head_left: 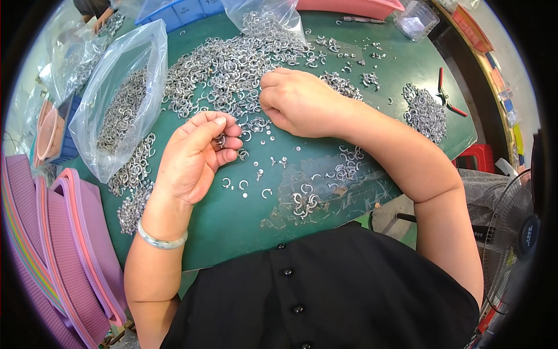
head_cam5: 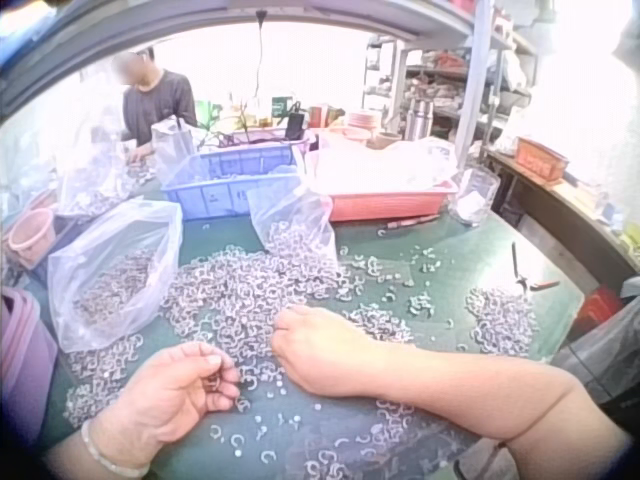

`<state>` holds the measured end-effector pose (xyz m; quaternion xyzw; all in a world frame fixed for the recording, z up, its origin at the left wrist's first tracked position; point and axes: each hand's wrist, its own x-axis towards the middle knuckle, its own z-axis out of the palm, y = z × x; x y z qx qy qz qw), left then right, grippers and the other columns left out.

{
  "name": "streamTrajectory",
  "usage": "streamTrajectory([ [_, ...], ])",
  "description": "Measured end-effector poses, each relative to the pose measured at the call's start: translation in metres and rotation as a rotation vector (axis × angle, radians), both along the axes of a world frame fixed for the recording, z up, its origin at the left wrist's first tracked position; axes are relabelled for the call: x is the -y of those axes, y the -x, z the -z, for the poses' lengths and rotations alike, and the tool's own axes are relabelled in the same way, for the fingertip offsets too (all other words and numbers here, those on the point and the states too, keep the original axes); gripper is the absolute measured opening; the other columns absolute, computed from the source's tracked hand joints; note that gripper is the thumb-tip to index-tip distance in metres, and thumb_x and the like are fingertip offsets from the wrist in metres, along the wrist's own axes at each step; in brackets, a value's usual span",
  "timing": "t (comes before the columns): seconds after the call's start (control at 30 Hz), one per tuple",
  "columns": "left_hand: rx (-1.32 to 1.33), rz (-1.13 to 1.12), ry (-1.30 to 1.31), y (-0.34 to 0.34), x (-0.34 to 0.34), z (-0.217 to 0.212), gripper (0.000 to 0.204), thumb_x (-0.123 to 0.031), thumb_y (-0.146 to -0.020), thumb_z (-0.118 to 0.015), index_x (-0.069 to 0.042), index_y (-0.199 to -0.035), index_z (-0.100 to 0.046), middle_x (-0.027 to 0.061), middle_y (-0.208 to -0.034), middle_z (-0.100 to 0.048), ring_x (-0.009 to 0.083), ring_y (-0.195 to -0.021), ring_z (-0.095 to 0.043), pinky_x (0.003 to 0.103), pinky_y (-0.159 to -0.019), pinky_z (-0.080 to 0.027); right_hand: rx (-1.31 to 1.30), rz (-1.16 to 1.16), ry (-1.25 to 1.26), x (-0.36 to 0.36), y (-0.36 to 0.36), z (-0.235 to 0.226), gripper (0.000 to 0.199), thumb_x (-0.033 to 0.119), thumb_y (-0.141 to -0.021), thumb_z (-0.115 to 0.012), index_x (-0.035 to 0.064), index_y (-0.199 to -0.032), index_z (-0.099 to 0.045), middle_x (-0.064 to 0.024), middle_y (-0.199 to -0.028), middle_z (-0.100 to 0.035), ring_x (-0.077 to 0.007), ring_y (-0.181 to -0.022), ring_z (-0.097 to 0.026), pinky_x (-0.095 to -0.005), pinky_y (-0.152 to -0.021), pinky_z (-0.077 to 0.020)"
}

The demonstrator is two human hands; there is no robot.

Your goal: The person picks up and connects small silver-colored metal rings and clips together by hand, sorting them on a green work mat.

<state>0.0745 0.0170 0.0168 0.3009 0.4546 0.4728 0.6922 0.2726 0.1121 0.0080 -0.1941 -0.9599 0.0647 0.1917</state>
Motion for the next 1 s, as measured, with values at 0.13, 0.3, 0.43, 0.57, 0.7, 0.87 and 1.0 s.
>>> streamTrajectory([
  [0.13, 0.024, 0.002, -0.007, 0.002, 0.0, 0.0, 0.009, -0.013, -0.088, -0.054, -0.005, -0.09, -0.058, 0.0042, -0.083, -0.06, 0.0116, -0.071, -0.056, 0.024, -0.064, -0.047, -0.043, -0.118, 0.211, -0.003, -0.01, -0.018, 0.005, 0.005, -0.072, -0.058, 0.002, -0.068, -0.055, -0.009, -0.074, -0.053, -0.0282, -0.075, -0.055, -0.0364, -0.066, -0.0452],
  [0.3, 0.009, -0.016, -0.005, 0.002, 0.001, 0.001, 0.009, -0.013, -0.088, -0.054, -0.005, -0.09, -0.057, 0.0041, -0.082, -0.06, 0.0115, -0.071, -0.056, 0.024, -0.063, -0.047, 0.334, -0.432, 0.686, 0.005, -0.026, -0.039, 0.008, 0.006, -0.072, -0.062, 0.0012, -0.07, -0.057, -0.0095, -0.073, -0.055, -0.0277, -0.07, -0.056, -0.0363, -0.064, -0.0455],
  [0.43, 0.01, -0.001, 0.0, 0.002, 0.001, 0.002, 0.008, -0.013, -0.088, -0.055, -0.005, -0.09, -0.057, 0.0041, -0.082, -0.06, 0.0117, -0.071, -0.056, 0.024, -0.063, -0.047, 0.184, -0.284, 0.468, 0.007, -0.016, -0.032, 0.011, 0.013, -0.072, -0.062, 0.0021, -0.072, -0.061, -0.0122, -0.077, -0.059, -0.0296, -0.078, -0.058, -0.0387, -0.07, -0.0471],
  [0.57, -0.018, 0.008, 0.0, 0.0, 0.001, 0.0, 0.011, -0.012, -0.091, -0.047, -0.004, -0.093, -0.055, 0.0048, -0.085, -0.058, 0.011, -0.071, -0.055, 0.022, -0.062, -0.046, 0.051, -0.095, 0.205, 0.008, -0.004, -0.011, 0.005, 0.008, -0.073, -0.06, 0.0035, -0.076, -0.06, -0.0081, -0.075, -0.053, -0.0271, -0.079, -0.055, -0.0371, -0.07, -0.0458],
  [0.7, 0.012, 0.001, -0.003, 0.002, 0.001, 0.001, 0.008, -0.013, -0.088, -0.055, -0.005, -0.09, -0.056, 0.0046, -0.083, -0.06, 0.0122, -0.071, -0.056, 0.024, -0.063, -0.047, 0.019, -0.039, 0.158, 0.008, 0.0, -0.005, 0.005, 0.008, -0.074, -0.06, 0.0035, -0.076, -0.06, -0.0085, -0.077, -0.054, -0.0283, -0.08, -0.055, -0.0377, -0.071, -0.0458],
  [0.87, 0.011, 0.003, 0.003, 0.001, 0.001, 0.001, 0.008, -0.012, -0.088, -0.054, -0.005, -0.091, -0.056, 0.0048, -0.083, -0.06, 0.0124, -0.071, -0.057, 0.024, -0.064, -0.047, 0.007, -0.053, 0.155, 0.006, 0.0, -0.004, 0.004, 0.007, -0.074, -0.059, 0.0037, -0.076, -0.059, -0.0087, -0.077, -0.054, -0.0288, -0.08, -0.055, -0.0378, -0.071, -0.0458],
  [1.0, 0.015, 0.012, 0.003, 0.0, 0.001, 0.001, 0.008, -0.012, -0.088, -0.054, -0.005, -0.091, -0.056, 0.005, -0.083, -0.06, 0.0125, -0.071, -0.057, 0.024, -0.064, -0.048, 0.02, -0.061, 0.173, 0.005, 0.001, -0.005, 0.003, 0.005, -0.072, -0.058, 0.0035, -0.074, -0.057, -0.0091, -0.077, -0.053, -0.0291, -0.08, -0.054, -0.0378, -0.07, -0.0456],
])
